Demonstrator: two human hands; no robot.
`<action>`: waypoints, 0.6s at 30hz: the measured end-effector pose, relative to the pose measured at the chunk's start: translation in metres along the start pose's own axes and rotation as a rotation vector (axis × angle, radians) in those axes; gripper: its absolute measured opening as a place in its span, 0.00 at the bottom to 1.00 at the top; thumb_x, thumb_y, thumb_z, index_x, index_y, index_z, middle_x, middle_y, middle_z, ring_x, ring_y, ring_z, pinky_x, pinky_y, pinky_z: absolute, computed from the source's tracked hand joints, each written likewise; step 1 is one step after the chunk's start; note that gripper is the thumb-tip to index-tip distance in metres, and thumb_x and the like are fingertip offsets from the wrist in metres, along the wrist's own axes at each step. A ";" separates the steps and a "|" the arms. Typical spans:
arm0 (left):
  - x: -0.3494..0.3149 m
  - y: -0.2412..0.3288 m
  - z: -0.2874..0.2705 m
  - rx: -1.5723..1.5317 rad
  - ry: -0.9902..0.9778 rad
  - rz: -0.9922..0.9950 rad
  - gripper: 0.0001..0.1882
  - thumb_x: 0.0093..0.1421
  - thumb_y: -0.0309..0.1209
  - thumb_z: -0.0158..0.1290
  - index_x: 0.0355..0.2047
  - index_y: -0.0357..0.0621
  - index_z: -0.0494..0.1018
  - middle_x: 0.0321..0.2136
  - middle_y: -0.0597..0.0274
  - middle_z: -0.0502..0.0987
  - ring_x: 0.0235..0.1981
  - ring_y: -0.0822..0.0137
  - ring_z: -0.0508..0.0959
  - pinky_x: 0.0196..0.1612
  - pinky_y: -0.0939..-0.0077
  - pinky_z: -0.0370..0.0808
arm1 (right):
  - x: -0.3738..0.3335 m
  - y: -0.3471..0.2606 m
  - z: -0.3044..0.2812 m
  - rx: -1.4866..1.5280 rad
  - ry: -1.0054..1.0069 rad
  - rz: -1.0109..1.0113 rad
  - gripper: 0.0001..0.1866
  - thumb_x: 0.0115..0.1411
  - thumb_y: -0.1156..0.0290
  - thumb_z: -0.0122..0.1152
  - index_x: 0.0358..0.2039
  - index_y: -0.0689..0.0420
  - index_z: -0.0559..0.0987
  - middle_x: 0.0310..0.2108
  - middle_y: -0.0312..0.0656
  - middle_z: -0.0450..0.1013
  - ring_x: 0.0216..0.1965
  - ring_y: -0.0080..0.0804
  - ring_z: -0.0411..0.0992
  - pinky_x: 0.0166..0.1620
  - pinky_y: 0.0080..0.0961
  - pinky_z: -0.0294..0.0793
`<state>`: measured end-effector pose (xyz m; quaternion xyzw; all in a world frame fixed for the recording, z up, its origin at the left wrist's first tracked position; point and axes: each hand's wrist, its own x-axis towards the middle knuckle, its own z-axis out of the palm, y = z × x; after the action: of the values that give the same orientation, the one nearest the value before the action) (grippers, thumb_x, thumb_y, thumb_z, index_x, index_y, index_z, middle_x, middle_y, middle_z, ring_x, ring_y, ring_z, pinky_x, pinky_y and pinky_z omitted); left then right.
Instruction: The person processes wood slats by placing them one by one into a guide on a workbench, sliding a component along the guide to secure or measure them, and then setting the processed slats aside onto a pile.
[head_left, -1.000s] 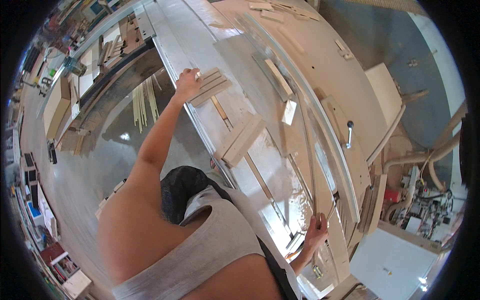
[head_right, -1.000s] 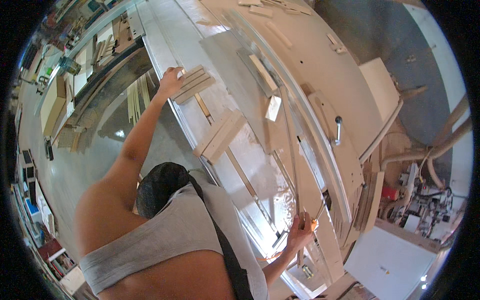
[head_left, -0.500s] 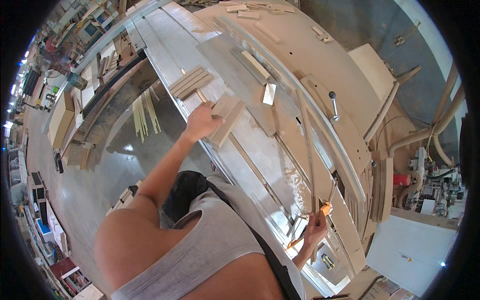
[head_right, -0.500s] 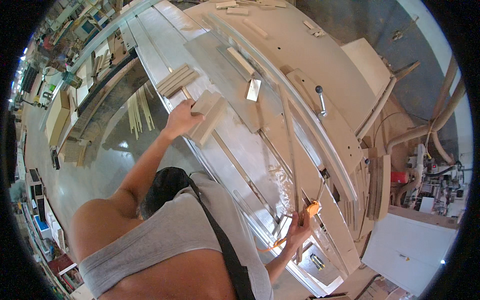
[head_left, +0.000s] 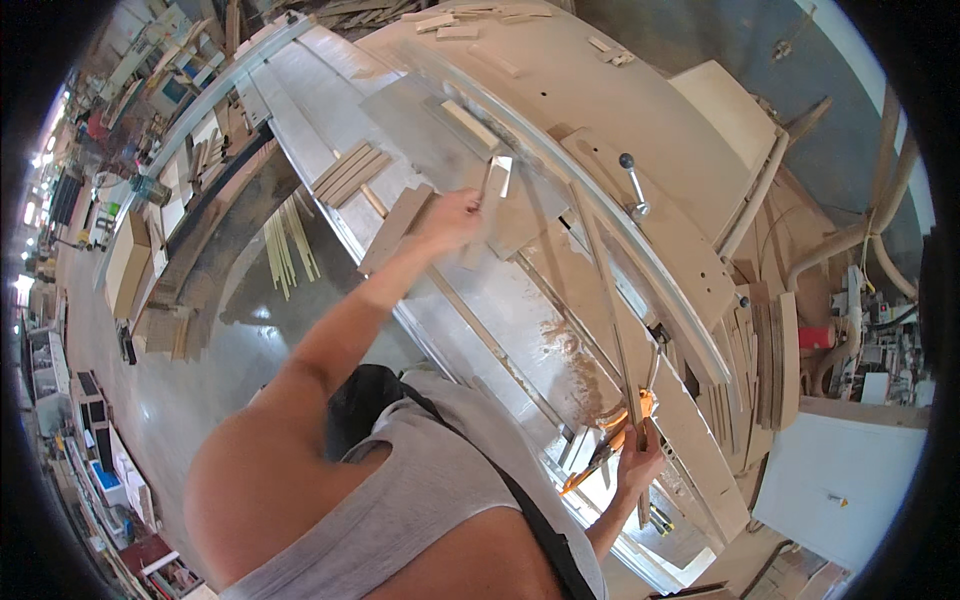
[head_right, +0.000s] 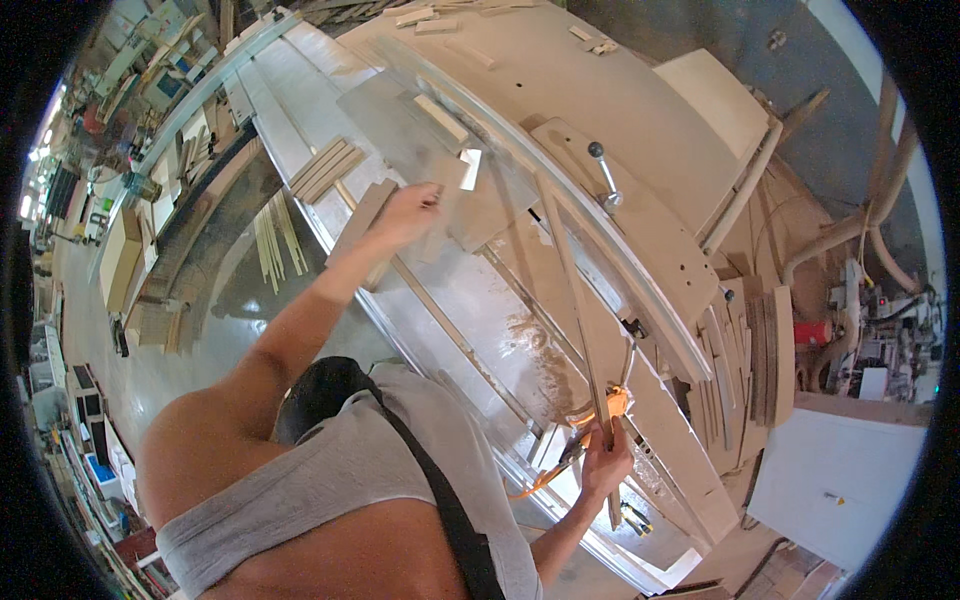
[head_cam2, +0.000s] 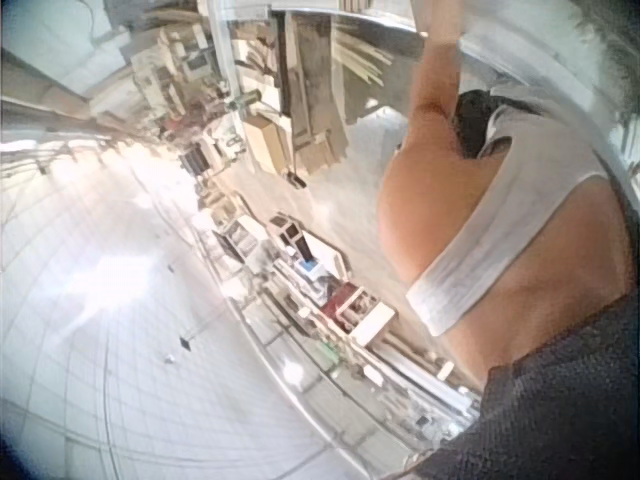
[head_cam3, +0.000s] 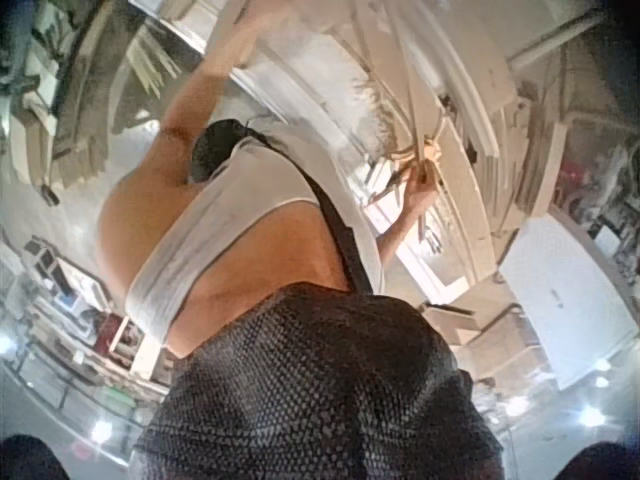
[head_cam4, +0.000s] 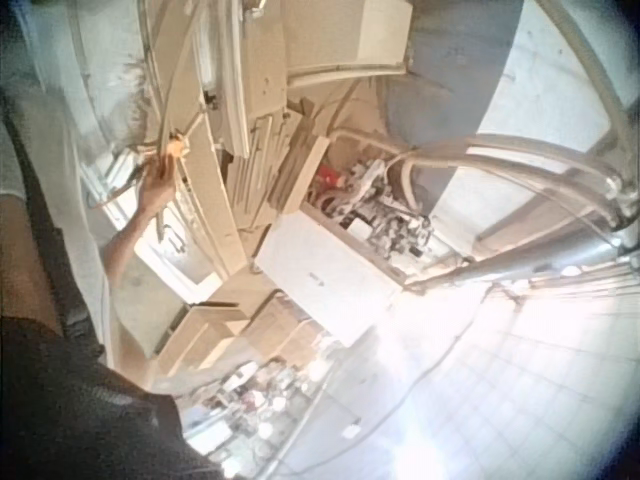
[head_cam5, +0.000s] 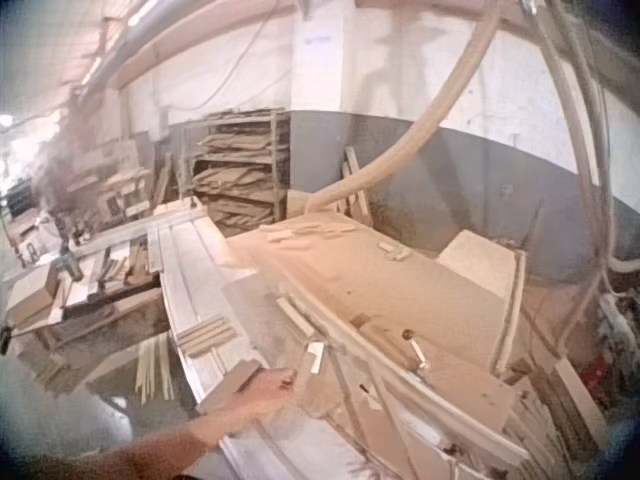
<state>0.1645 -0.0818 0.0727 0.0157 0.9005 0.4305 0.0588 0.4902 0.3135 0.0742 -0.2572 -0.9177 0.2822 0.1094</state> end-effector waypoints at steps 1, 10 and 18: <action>0.024 -0.031 0.037 -0.160 -0.002 -0.021 0.12 0.57 0.32 0.53 0.40 0.41 0.77 0.34 0.43 0.80 0.39 0.45 0.80 0.40 0.60 0.75 | 0.003 0.006 -0.002 0.012 -0.040 0.050 0.21 0.58 0.62 0.68 0.47 0.62 0.82 0.26 0.51 0.79 0.25 0.41 0.79 0.32 0.35 0.76; 0.120 0.001 0.160 -0.018 0.433 -0.217 0.17 0.57 0.28 0.53 0.45 0.33 0.73 0.47 0.38 0.75 0.49 0.41 0.75 0.55 0.55 0.72 | -0.006 0.014 -0.032 -0.086 -0.055 0.107 0.19 0.58 0.65 0.68 0.46 0.64 0.82 0.28 0.52 0.80 0.29 0.41 0.80 0.35 0.34 0.78; 0.119 0.007 0.180 -0.370 0.267 -0.182 0.25 0.57 0.25 0.48 0.56 0.32 0.69 0.54 0.36 0.70 0.58 0.42 0.69 0.62 0.56 0.66 | -0.004 0.016 -0.033 -0.129 -0.140 0.111 0.13 0.56 0.69 0.69 0.42 0.55 0.84 0.27 0.46 0.79 0.26 0.39 0.78 0.32 0.34 0.75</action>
<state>0.0677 0.0712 -0.0445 -0.1338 0.8039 0.5792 -0.0205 0.5120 0.3383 0.0918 -0.2937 -0.9238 0.2452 0.0126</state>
